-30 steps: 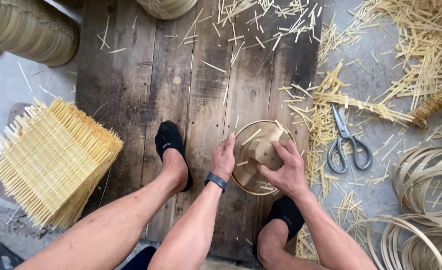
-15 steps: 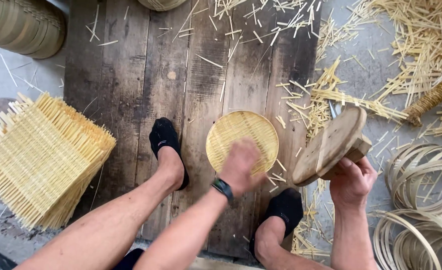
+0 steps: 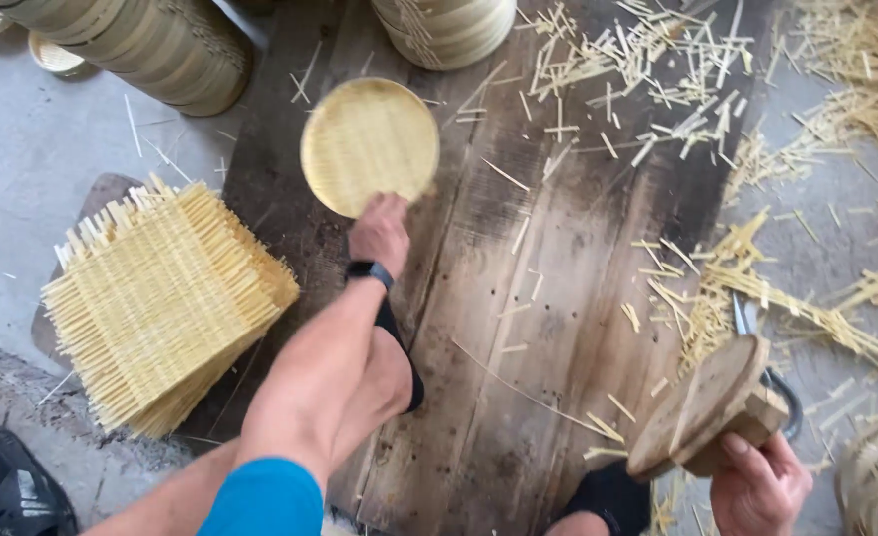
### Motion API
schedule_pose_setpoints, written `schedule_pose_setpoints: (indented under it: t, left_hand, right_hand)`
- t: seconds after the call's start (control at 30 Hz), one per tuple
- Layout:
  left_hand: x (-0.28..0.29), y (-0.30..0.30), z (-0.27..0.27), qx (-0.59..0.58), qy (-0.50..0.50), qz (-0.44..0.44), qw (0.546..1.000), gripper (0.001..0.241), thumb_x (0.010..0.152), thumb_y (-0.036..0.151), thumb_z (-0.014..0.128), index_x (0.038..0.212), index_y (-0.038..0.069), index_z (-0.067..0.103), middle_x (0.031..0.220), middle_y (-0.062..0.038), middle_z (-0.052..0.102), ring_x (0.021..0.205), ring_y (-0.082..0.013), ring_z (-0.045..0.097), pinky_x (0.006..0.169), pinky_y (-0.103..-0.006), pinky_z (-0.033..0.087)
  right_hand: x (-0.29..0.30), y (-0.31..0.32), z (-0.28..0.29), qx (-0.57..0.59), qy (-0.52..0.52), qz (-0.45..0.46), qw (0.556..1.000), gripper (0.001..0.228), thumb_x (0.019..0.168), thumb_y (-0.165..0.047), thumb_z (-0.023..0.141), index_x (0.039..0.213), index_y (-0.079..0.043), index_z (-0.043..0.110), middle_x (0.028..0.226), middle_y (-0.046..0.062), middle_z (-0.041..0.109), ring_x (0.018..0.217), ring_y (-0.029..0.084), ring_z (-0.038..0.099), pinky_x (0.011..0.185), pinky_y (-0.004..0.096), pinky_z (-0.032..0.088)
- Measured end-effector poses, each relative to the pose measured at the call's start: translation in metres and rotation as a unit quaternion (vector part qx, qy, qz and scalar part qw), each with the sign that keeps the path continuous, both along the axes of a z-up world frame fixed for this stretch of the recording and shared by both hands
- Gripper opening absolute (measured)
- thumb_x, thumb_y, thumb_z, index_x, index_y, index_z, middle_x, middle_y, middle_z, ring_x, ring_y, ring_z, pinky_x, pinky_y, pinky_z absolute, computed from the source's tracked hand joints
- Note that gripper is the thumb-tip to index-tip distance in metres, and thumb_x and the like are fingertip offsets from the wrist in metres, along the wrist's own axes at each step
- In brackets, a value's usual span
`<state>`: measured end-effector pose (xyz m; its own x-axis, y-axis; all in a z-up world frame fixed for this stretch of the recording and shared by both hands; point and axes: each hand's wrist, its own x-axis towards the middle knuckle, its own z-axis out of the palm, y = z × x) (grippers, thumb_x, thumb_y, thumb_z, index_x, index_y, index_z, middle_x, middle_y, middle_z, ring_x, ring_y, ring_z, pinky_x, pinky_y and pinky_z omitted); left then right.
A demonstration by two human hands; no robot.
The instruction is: The person sits on a low stool and assembles round bamboo trays: they lay a square woven bamboo mat over a round wooden mold, fold and press the mat edges down around the rim, trim the excess bamboo strips with scissors, and set the finished tray on a stack before starting the next one.
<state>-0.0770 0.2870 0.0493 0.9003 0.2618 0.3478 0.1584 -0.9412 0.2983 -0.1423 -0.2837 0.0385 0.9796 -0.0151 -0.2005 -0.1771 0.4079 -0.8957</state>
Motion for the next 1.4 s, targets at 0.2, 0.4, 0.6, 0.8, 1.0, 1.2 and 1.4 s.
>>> schedule_pose_setpoints:
  t: [0.2,0.4,0.6,0.8,1.0,1.2,1.4]
  left_hand:
    - [0.041,0.088,-0.046,-0.015,0.066,0.067,0.995,0.018,0.088,0.004,0.057,0.099,0.006,0.072,0.113,-0.009,0.073,0.114,-0.0330,0.063,0.096,-0.0421,0.052]
    - [0.023,0.097,-0.063,-0.005,0.078,0.078,0.994,0.030,0.097,0.013,0.058,0.123,0.005,0.070,0.134,-0.014,0.066,0.129,-0.0382,0.055,0.109,-0.0443,0.045]
    - [-0.038,0.122,0.060,0.060,0.286,0.067,0.954,0.108,0.083,0.061,0.071,0.154,-0.003,0.021,0.163,-0.024,0.016,0.152,-0.0354,0.016,0.122,-0.0531,0.013]
    - [-0.177,0.157,0.110,-0.008,0.535,0.238,0.811,0.178,0.044,0.074,0.093,0.157,0.001,-0.024,0.163,-0.030,-0.019,0.154,-0.0392,-0.014,0.123,-0.0565,0.000]
    - [-0.233,0.175,0.115,-0.040,0.626,0.205,0.751,0.174,0.050,0.065,0.099,0.159,0.008,-0.024,0.166,-0.028,-0.019,0.157,-0.0406,-0.012,0.124,-0.0556,0.012]
    - [-0.195,0.128,0.163,-0.014,0.541,0.215,0.813,0.137,0.066,0.044,0.094,0.162,0.006,0.004,0.165,-0.026,0.015,0.154,-0.0370,0.020,0.125,-0.0473,0.022]
    - [-0.074,0.127,0.059,0.030,0.278,0.050,0.959,0.075,0.094,0.037,0.069,0.154,0.005,0.037,0.155,-0.019,0.045,0.147,-0.0341,0.039,0.121,-0.0477,0.033]
  right_hand:
    - [0.017,0.019,-0.025,0.008,0.157,0.026,0.987,0.065,0.091,-0.006,0.051,0.154,0.010,0.043,0.145,0.027,0.056,0.128,0.036,0.059,0.108,0.052,0.045]
    - [0.032,0.097,-0.048,0.204,0.224,0.085,0.949,0.061,0.093,-0.014,0.050,0.151,0.004,0.046,0.149,0.016,0.056,0.139,0.032,0.050,0.116,0.051,0.035]
    - [0.036,0.142,-0.030,0.112,0.284,0.084,0.949,0.052,0.103,-0.031,0.048,0.150,-0.008,0.045,0.151,0.009,0.050,0.139,0.026,0.046,0.119,0.048,0.032]
    - [0.001,0.104,0.018,0.277,0.201,0.056,0.938,0.071,0.104,-0.046,0.062,0.151,0.006,0.047,0.149,0.027,0.057,0.132,0.043,0.055,0.105,0.053,0.044]
    - [-0.009,0.111,-0.003,-0.077,0.210,0.056,0.973,0.047,0.100,-0.015,0.057,0.145,-0.007,0.046,0.145,0.012,0.057,0.125,0.032,0.059,0.095,0.058,0.050]
    - [-0.013,0.142,0.028,-0.073,0.210,0.097,0.970,0.041,0.099,-0.021,0.056,0.137,-0.006,0.048,0.136,0.009,0.061,0.118,0.028,0.062,0.082,0.056,0.058]
    - [-0.022,0.129,0.002,-0.144,0.258,0.100,0.950,0.040,0.101,-0.028,0.055,0.135,-0.006,0.053,0.123,0.012,0.064,0.099,0.031,0.067,0.072,0.048,0.060]
